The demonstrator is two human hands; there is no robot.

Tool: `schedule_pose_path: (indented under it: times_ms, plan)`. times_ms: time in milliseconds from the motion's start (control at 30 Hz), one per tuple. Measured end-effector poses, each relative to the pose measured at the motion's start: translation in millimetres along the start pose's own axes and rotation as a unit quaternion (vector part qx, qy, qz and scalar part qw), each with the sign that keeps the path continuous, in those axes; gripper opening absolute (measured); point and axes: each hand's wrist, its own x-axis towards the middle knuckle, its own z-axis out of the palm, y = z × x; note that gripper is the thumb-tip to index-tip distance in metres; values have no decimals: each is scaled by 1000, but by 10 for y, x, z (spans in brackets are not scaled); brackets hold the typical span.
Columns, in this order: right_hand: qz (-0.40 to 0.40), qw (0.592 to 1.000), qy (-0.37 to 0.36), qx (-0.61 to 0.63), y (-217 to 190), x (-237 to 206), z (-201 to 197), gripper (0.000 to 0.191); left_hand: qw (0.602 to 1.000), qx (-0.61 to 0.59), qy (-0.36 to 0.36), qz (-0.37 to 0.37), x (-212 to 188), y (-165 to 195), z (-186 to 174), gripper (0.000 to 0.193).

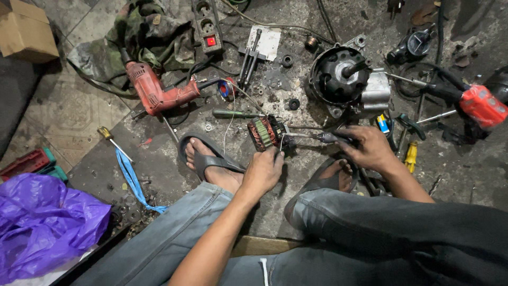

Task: The person disassembles a motor stator, removes a small black component, and uses a power drill to work on the stator assembly. The person then reassembles the stator and rotor components.

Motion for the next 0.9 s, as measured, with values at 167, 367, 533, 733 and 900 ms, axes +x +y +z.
schedule_pose_path:
  times_ms: [167,367,533,733,900]
  plan:
    - [6,1000,7,-21,67,-5,45,39,997,25,-75,2,-53,-15,-149,33]
    - [-11,1000,21,-18,65,-10,43,39,958,138,-252,4,-63,-548,-145,43]
    - [16,1000,5,8,-15,-8,-2,35,990,92,-107,-16,117,-1288,29,47]
    - [-24,999,28,0,7,0,7,35,985,-120,31,117,393,-1439,178,77]
    - [-25,999,20,-24,37,-20,23,41,858,-500,-12,-117,452,-1090,437,49]
